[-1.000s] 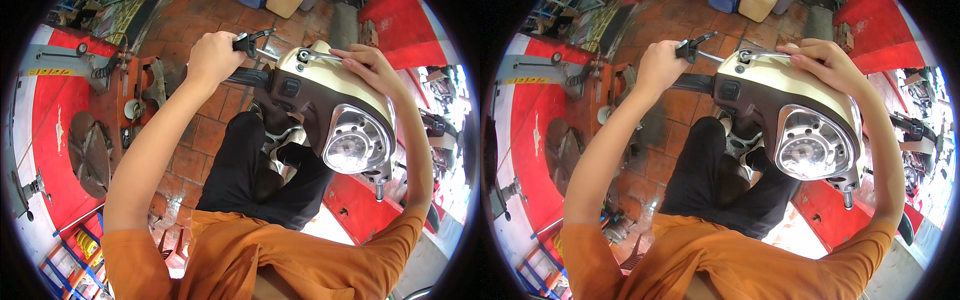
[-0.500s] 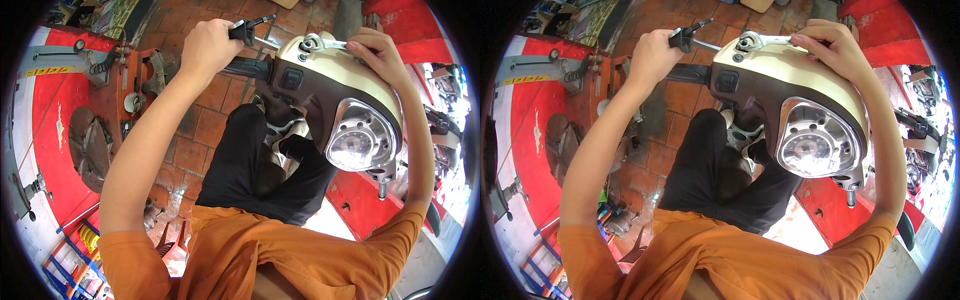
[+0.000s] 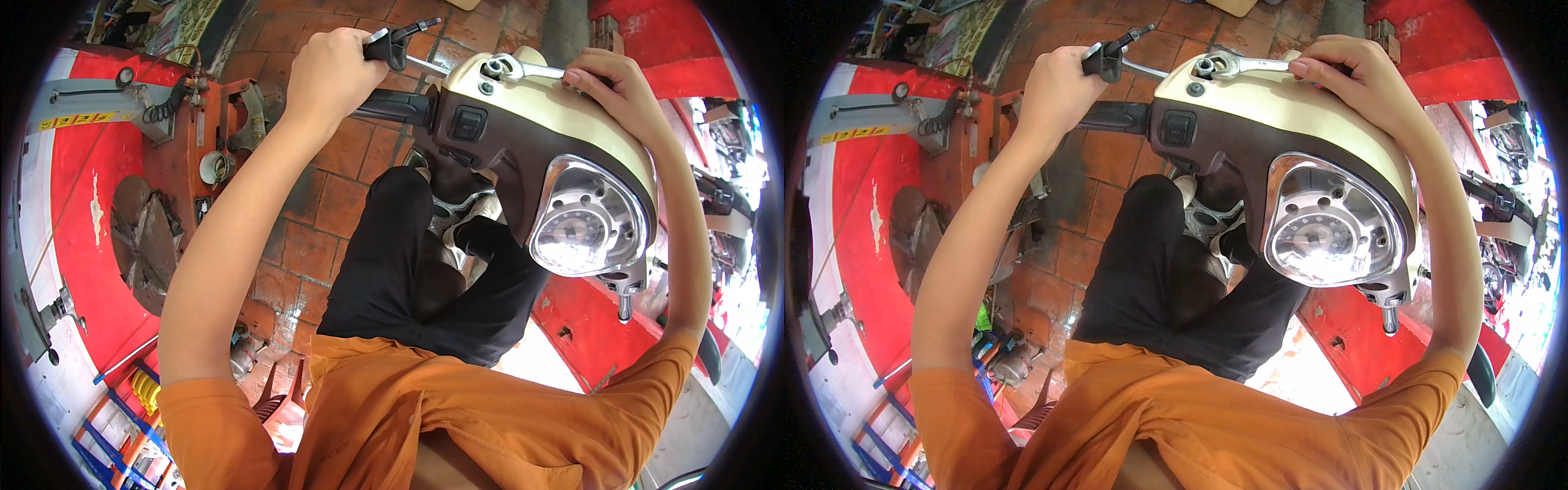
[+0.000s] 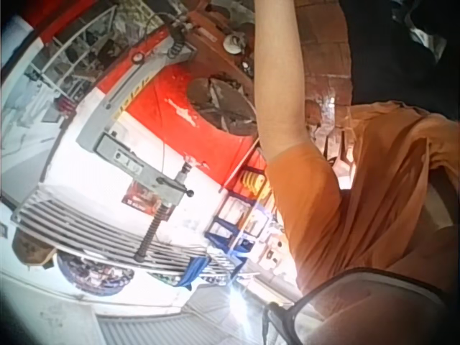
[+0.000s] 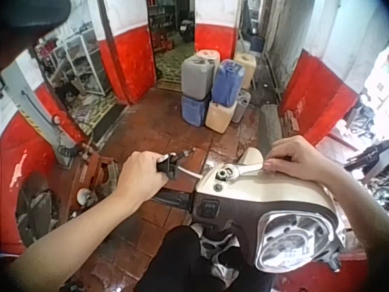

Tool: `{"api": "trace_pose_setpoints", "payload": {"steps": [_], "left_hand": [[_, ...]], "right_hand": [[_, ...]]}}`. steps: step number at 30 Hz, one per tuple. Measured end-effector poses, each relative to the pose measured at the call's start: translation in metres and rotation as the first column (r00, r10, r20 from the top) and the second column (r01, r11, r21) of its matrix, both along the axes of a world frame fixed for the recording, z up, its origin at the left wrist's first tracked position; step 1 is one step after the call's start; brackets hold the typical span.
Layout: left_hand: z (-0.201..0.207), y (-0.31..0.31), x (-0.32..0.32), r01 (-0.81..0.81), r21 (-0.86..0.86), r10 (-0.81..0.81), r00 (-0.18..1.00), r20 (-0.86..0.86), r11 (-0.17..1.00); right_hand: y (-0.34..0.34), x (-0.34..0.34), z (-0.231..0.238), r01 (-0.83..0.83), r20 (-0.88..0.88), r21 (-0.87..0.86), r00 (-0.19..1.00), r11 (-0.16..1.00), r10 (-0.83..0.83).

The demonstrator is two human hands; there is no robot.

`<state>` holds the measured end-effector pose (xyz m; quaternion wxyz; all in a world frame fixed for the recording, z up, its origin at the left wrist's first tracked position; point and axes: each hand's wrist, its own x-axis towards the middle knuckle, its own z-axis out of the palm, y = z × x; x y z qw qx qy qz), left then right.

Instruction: The person unscrews a side mirror from the handlebar of a scooter using a wrench and then reattaches it by hand and with the wrench.

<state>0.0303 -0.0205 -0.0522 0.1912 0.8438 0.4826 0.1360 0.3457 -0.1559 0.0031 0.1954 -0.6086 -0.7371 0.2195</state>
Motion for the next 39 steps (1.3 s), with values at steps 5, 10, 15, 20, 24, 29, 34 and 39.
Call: {"api": "trace_pose_setpoints", "payload": {"steps": [5,10,15,20,24,29,34,39], "left_hand": [[0.000,0.000,0.000,0.009,0.018,-0.009,1.000,-0.018,1.000],[0.002,0.000,0.000,0.005,-0.021,-0.006,1.000,-0.005,1.000],[0.001,0.000,0.001,0.013,0.001,-0.013,1.000,-0.008,1.000],[0.001,-0.001,-0.001,0.011,0.013,-0.011,1.000,0.005,1.000],[-0.003,-0.001,0.000,0.032,0.051,-0.033,0.999,0.009,0.998],[-0.001,-0.001,0.002,0.031,0.029,-0.031,1.000,0.000,0.999],[0.004,-0.005,0.003,0.036,0.025,-0.036,0.999,0.003,0.999],[0.004,0.000,-0.002,0.098,0.066,-0.100,0.995,0.023,0.993]], "right_hand": [[-0.008,-0.011,0.009,-0.010,0.079,0.060,0.997,0.998,0.006],[-0.017,-0.034,0.025,0.054,0.105,0.052,0.993,0.997,-0.060],[-0.025,-0.051,0.034,0.133,0.224,0.061,0.964,0.989,-0.144],[-0.025,-0.052,0.036,0.146,0.204,0.035,0.967,0.989,-0.150],[-0.024,-0.045,0.034,0.110,0.287,0.046,0.951,0.993,-0.118],[-0.010,-0.030,0.028,-0.067,0.410,0.100,0.912,0.993,0.020],[-0.007,-0.018,0.020,-0.158,0.378,0.161,0.922,0.974,0.087],[0.017,-0.006,0.015,-0.304,0.491,0.217,0.856,0.928,0.165]]}}
